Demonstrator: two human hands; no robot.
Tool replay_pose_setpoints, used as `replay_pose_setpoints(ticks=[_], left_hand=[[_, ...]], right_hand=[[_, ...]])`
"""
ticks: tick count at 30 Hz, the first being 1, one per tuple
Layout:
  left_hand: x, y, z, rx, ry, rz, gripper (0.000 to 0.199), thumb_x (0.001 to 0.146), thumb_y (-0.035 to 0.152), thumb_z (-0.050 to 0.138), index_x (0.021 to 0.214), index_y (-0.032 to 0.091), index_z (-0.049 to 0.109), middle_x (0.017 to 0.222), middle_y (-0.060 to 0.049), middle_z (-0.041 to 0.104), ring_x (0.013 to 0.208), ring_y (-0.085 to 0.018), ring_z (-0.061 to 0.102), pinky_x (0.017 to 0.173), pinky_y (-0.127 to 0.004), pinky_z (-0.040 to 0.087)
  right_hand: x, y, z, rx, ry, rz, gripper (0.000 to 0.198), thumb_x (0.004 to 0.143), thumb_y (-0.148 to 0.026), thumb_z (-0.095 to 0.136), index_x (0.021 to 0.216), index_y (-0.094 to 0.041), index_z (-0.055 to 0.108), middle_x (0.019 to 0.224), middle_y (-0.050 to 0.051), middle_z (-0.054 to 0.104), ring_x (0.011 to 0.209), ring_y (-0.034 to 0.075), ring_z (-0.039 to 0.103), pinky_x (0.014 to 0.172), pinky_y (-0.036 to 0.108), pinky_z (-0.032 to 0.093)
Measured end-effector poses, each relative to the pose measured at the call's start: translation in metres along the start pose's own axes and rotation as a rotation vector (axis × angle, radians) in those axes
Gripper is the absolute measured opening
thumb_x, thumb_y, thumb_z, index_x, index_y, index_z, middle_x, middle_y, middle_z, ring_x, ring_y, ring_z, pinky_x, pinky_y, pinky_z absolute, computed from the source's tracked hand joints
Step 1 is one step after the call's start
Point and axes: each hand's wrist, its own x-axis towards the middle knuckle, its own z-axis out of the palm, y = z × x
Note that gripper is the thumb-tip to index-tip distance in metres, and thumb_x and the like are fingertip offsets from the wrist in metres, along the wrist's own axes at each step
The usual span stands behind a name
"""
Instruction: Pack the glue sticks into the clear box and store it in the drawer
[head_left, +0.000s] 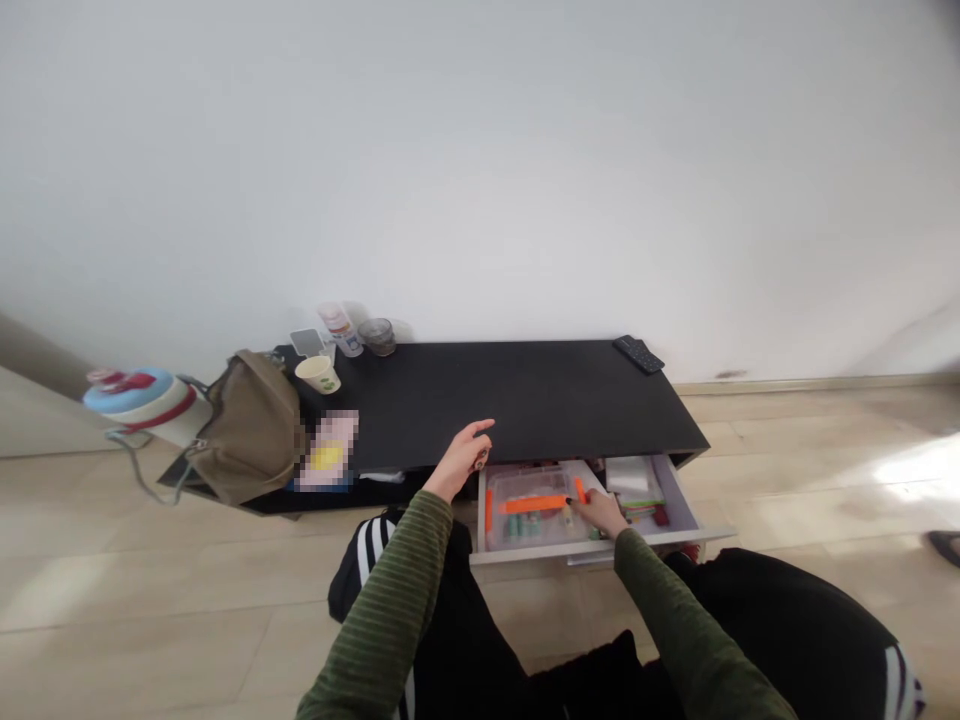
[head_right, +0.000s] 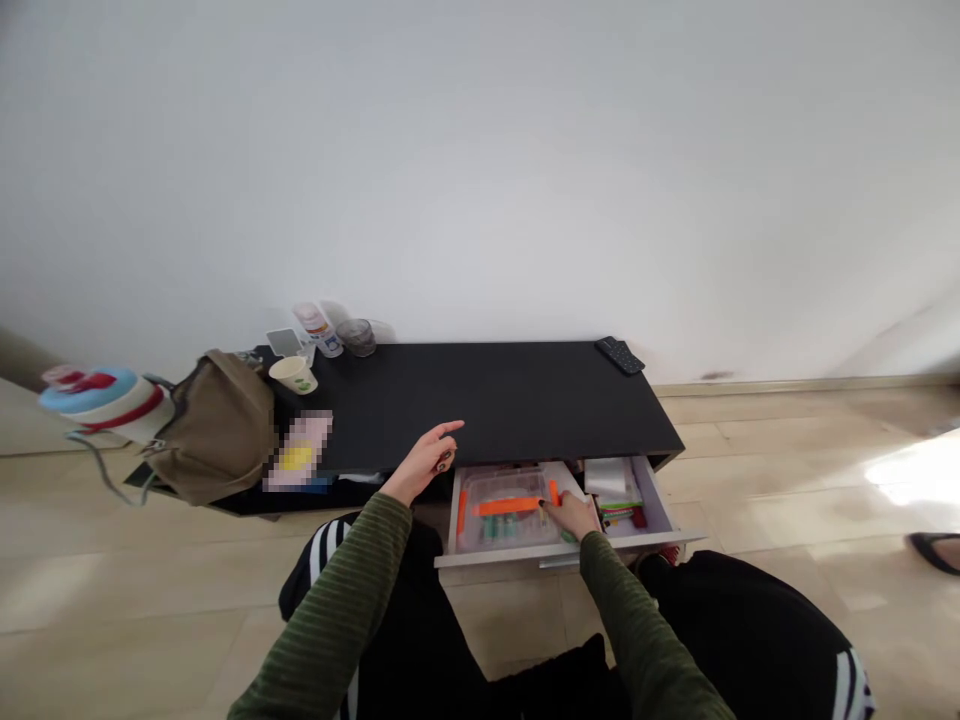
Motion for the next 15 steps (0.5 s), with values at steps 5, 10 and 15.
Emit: replay_pose_setpoints(ticks=[5, 10, 15], left_hand=[[-0.026, -0.019, 0.026, 0.235, -0.752, -0.345, 0.038, 0.073, 0.028, 0.062, 0.109, 0.020, 0.066, 0.075, -0.003, 0.071, 0.054, -0.014, 0.063, 0.049, -0.023, 0.042], [-0.053, -0.101, 0.064, 0.625, -1.388, -0.633, 0.033, 0.076, 0.044, 0.065, 0.098, 0.020, 0.069, 0.092, -0.009, 0.074, 0.095, -0.029, 0.074, 0.077, -0.044, 0.058], [-0.055, -0.142, 0.072, 1.225, -1.007, -0.289, 0.044, 0.071, 0.053, 0.068, 0.095, 0.017, 0.075, 0.102, -0.018, 0.074, 0.107, -0.038, 0.069, 0.087, -0.050, 0.055]], right_hand=[[-0.014, 0.001, -0.014, 0.248, 0.138, -0.122, 0.030, 0.082, -0.049, 0.062, 0.080, -0.019, 0.063, 0.075, 0.003, 0.068, 0.074, 0.020, 0.062, 0.064, 0.026, 0.037], [-0.044, 0.009, -0.053, 0.348, 0.295, -0.135, 0.023, 0.071, -0.041, 0.071, 0.070, -0.021, 0.059, 0.059, -0.002, 0.058, 0.061, 0.016, 0.053, 0.058, 0.026, 0.032], [-0.083, 0.028, -0.114, 0.665, 0.307, -0.176, 0.031, 0.065, -0.043, 0.076, 0.081, -0.018, 0.069, 0.069, 0.002, 0.068, 0.066, 0.019, 0.059, 0.059, 0.027, 0.042]])
